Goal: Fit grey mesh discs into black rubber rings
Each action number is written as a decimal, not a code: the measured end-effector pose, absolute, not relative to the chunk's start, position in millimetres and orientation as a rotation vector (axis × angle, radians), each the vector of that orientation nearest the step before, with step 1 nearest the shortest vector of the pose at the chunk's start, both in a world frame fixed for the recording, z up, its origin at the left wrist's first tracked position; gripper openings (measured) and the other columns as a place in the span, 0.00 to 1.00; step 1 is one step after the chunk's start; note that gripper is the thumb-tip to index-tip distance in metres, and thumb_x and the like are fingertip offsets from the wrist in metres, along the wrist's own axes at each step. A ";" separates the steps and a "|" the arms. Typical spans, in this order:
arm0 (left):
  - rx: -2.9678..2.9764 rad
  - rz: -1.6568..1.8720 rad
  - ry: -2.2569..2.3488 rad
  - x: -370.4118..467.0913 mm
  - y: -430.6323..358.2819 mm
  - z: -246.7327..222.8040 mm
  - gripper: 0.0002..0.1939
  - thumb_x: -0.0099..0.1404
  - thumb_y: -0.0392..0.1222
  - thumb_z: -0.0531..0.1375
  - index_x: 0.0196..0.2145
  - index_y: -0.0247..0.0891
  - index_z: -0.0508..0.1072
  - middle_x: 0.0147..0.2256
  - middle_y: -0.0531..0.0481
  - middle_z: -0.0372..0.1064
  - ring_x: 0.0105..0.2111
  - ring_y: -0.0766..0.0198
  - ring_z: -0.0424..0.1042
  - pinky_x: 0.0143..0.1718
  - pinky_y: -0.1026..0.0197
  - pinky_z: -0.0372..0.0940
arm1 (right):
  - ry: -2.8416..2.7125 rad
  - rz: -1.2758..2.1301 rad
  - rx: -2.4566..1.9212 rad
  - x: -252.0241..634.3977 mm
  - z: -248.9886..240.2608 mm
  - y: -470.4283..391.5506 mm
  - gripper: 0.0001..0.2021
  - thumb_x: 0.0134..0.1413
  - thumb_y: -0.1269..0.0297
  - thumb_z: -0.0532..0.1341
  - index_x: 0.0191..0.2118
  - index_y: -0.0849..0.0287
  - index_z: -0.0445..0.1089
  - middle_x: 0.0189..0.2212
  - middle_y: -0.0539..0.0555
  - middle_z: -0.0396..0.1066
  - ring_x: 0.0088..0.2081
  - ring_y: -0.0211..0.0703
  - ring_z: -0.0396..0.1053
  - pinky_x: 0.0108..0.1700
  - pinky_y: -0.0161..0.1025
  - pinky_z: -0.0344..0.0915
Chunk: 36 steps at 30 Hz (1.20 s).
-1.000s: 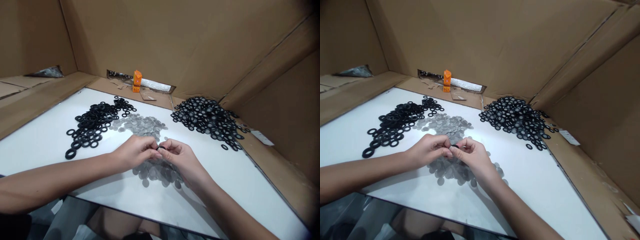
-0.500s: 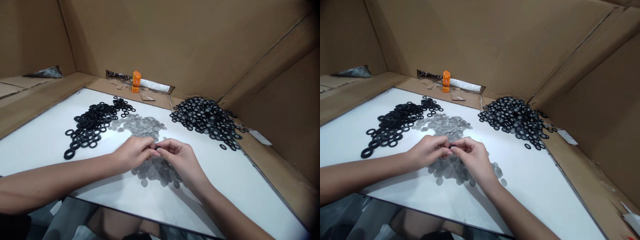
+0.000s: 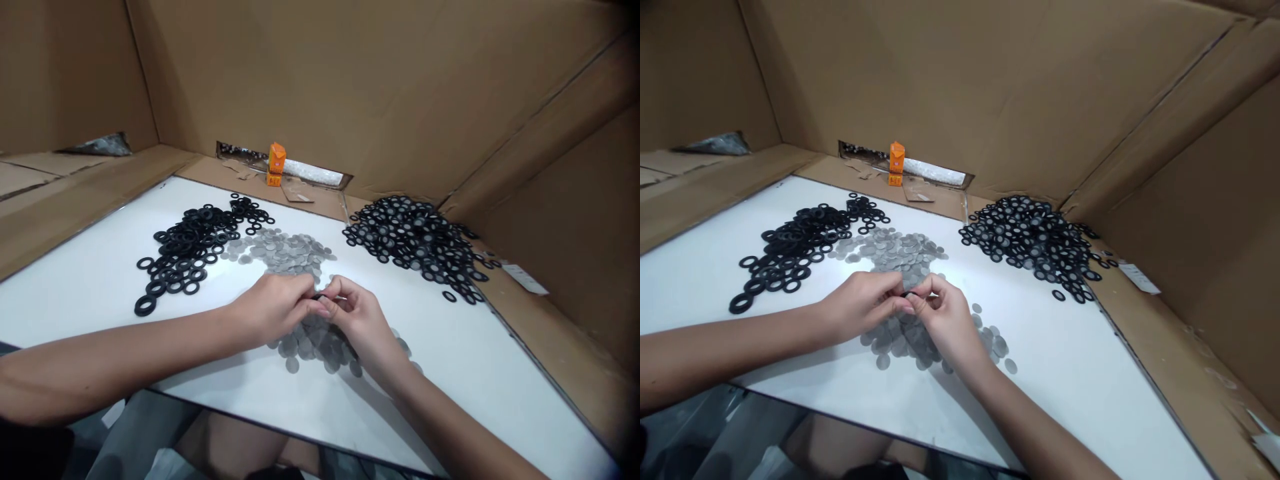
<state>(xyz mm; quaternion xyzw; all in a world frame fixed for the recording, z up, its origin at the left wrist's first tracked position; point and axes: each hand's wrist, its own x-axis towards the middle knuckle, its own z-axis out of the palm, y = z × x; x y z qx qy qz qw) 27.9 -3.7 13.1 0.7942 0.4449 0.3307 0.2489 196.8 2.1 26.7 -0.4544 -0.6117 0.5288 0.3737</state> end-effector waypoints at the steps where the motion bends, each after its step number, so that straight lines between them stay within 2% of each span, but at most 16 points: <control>1: 2.157 0.921 1.191 28.3 -3.7 13.3 0.13 0.65 0.45 0.56 0.25 0.39 0.59 0.23 0.56 0.62 0.23 0.67 0.61 0.25 0.66 0.53 | -1.552 1.371 -1.164 196.3 27.2 1.2 0.14 0.44 0.57 0.68 0.25 0.58 0.62 0.22 0.46 0.62 0.23 0.34 0.57 0.24 0.33 0.53; 7: 2.156 1.020 1.018 32.9 -5.5 13.2 0.11 0.65 0.41 0.53 0.25 0.39 0.57 0.22 0.56 0.61 0.24 0.68 0.62 0.26 0.66 0.55 | -1.353 1.611 -1.121 195.6 33.5 -4.6 0.16 0.43 0.56 0.68 0.26 0.57 0.59 0.17 0.42 0.54 0.17 0.29 0.42 0.19 0.31 0.38; 9: 2.164 1.046 0.985 35.2 -6.4 12.5 0.11 0.66 0.40 0.53 0.25 0.39 0.56 0.22 0.56 0.61 0.23 0.68 0.62 0.26 0.66 0.55 | -1.287 1.680 -1.079 195.7 36.8 -5.9 0.17 0.42 0.57 0.69 0.25 0.57 0.59 0.17 0.42 0.53 0.17 0.28 0.39 0.19 0.31 0.35; 14: 2.117 1.031 0.952 38.5 -9.8 11.6 0.13 0.65 0.41 0.54 0.25 0.39 0.55 0.21 0.56 0.62 0.22 0.68 0.62 0.25 0.66 0.54 | -1.240 1.713 -1.026 195.8 39.5 -6.6 0.17 0.41 0.59 0.69 0.23 0.58 0.59 0.18 0.43 0.54 0.18 0.28 0.41 0.19 0.31 0.35; 20: 1.798 1.018 0.967 39.5 -13.4 13.0 0.14 0.66 0.43 0.54 0.24 0.39 0.56 0.18 0.56 0.63 0.20 0.68 0.64 0.23 0.66 0.57 | -1.382 1.607 -1.106 198.8 29.0 -0.9 0.17 0.43 0.58 0.69 0.25 0.57 0.59 0.16 0.41 0.52 0.17 0.28 0.41 0.19 0.31 0.37; 24: 1.758 1.049 1.060 39.9 -12.7 13.8 0.15 0.64 0.43 0.55 0.22 0.39 0.56 0.17 0.56 0.62 0.19 0.68 0.64 0.23 0.66 0.57 | -1.440 1.548 -1.060 198.4 26.4 2.2 0.17 0.41 0.59 0.71 0.25 0.58 0.61 0.18 0.43 0.56 0.18 0.28 0.46 0.18 0.31 0.41; 26: 1.771 1.049 1.102 39.1 -11.5 14.5 0.15 0.64 0.43 0.54 0.22 0.39 0.56 0.16 0.56 0.62 0.19 0.68 0.63 0.22 0.66 0.56 | -1.408 1.629 -1.054 198.0 28.2 2.4 0.18 0.40 0.58 0.71 0.25 0.58 0.61 0.18 0.43 0.56 0.17 0.27 0.44 0.18 0.31 0.39; 30: 1.833 1.067 1.119 36.7 -9.1 16.8 0.14 0.63 0.43 0.55 0.22 0.39 0.57 0.17 0.56 0.63 0.19 0.68 0.63 0.23 0.65 0.56 | -1.273 1.796 -0.998 198.5 33.9 1.7 0.17 0.40 0.61 0.71 0.33 0.58 0.64 0.18 0.41 0.56 0.17 0.26 0.39 0.17 0.31 0.35; 33: 1.795 1.052 1.098 36.3 -8.7 17.2 0.14 0.63 0.43 0.55 0.22 0.39 0.57 0.16 0.57 0.62 0.19 0.67 0.63 0.23 0.65 0.56 | -1.242 1.794 -0.953 198.7 34.3 2.1 0.21 0.38 0.64 0.72 0.38 0.58 0.65 0.19 0.41 0.58 0.17 0.27 0.42 0.17 0.31 0.37; 36: 1.735 1.032 1.065 37.1 -9.2 16.1 0.14 0.64 0.43 0.54 0.22 0.40 0.57 0.15 0.57 0.62 0.18 0.67 0.63 0.23 0.65 0.57 | -1.309 1.740 -0.962 198.2 30.4 3.7 0.21 0.39 0.63 0.72 0.40 0.58 0.65 0.19 0.41 0.57 0.17 0.27 0.43 0.16 0.31 0.38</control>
